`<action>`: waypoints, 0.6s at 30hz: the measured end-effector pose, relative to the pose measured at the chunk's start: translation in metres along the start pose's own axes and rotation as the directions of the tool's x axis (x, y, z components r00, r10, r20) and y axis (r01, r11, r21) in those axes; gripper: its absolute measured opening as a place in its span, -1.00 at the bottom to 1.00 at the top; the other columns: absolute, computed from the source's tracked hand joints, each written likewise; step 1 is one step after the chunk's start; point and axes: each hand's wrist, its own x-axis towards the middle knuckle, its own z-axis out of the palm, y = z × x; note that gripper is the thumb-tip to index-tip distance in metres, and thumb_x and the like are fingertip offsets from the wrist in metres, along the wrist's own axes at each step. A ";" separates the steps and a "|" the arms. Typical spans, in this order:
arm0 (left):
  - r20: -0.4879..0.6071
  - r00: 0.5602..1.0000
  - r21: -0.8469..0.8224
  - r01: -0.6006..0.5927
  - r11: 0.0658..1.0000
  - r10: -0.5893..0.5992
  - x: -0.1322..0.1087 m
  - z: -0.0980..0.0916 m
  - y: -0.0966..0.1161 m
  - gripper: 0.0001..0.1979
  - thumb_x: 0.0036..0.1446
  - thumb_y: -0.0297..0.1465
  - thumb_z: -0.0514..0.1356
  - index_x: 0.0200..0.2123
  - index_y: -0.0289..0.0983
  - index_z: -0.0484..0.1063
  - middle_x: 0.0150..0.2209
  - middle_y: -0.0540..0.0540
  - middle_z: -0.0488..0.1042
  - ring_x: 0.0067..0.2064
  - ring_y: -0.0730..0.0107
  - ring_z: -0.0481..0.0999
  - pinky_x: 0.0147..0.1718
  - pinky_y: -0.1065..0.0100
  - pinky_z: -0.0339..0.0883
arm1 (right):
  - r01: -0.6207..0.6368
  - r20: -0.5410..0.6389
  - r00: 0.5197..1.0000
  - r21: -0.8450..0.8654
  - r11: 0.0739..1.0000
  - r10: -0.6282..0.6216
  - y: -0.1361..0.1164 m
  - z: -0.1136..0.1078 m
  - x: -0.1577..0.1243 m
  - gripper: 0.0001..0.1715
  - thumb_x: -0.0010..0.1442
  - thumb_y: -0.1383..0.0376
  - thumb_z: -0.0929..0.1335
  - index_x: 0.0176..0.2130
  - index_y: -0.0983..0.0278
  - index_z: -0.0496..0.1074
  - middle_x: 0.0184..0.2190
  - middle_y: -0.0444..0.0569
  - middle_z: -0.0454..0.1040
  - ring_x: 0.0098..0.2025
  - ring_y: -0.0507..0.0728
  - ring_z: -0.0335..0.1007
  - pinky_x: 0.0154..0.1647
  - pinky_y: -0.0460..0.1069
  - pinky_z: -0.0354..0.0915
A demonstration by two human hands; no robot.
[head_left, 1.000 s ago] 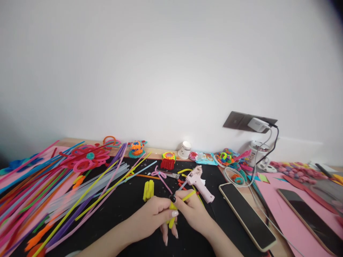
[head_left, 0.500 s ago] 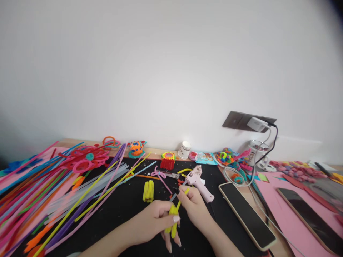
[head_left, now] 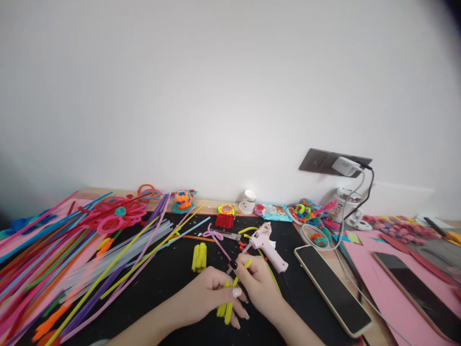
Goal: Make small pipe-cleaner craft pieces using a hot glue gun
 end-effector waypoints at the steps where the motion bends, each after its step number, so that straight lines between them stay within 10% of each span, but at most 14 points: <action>1: -0.003 1.000 0.004 0.000 1.000 0.000 0.000 0.000 0.000 -0.71 0.12 -0.25 0.20 -0.40 -0.40 0.51 -0.39 -0.23 0.63 -0.48 0.37 0.59 -0.43 0.43 0.35 | 0.013 -0.010 1.000 -0.024 1.000 -0.014 0.000 0.000 0.000 -0.54 0.23 0.16 0.21 -0.63 0.23 0.05 -0.73 -0.28 0.02 -0.64 -0.05 -0.10 -0.61 -0.10 -0.11; 10: -0.043 0.995 0.042 -0.085 0.996 0.087 0.000 -0.003 0.000 -0.68 0.12 -0.24 0.20 -0.43 -0.41 0.54 -0.42 -0.25 0.63 -0.43 0.26 0.60 -0.35 0.31 0.42 | 0.030 -0.050 0.998 -0.025 0.999 -0.031 0.001 -0.002 0.002 -0.58 0.22 0.17 0.21 -0.61 0.23 0.08 -0.67 -0.26 0.03 -0.59 -0.02 -0.08 -0.57 -0.08 -0.09; 18: -0.292 0.926 0.110 -0.218 0.970 0.241 0.003 -0.004 0.011 -0.64 0.15 -0.18 0.14 -0.37 -0.37 0.54 -0.42 -0.16 0.61 -0.39 0.27 0.57 -0.32 0.30 0.39 | 0.064 -0.147 0.986 -0.109 0.992 -0.080 0.002 -0.004 0.001 -0.58 0.24 0.22 0.20 -0.61 0.23 0.05 -0.66 -0.24 0.04 -0.58 -0.01 -0.05 -0.56 -0.08 -0.08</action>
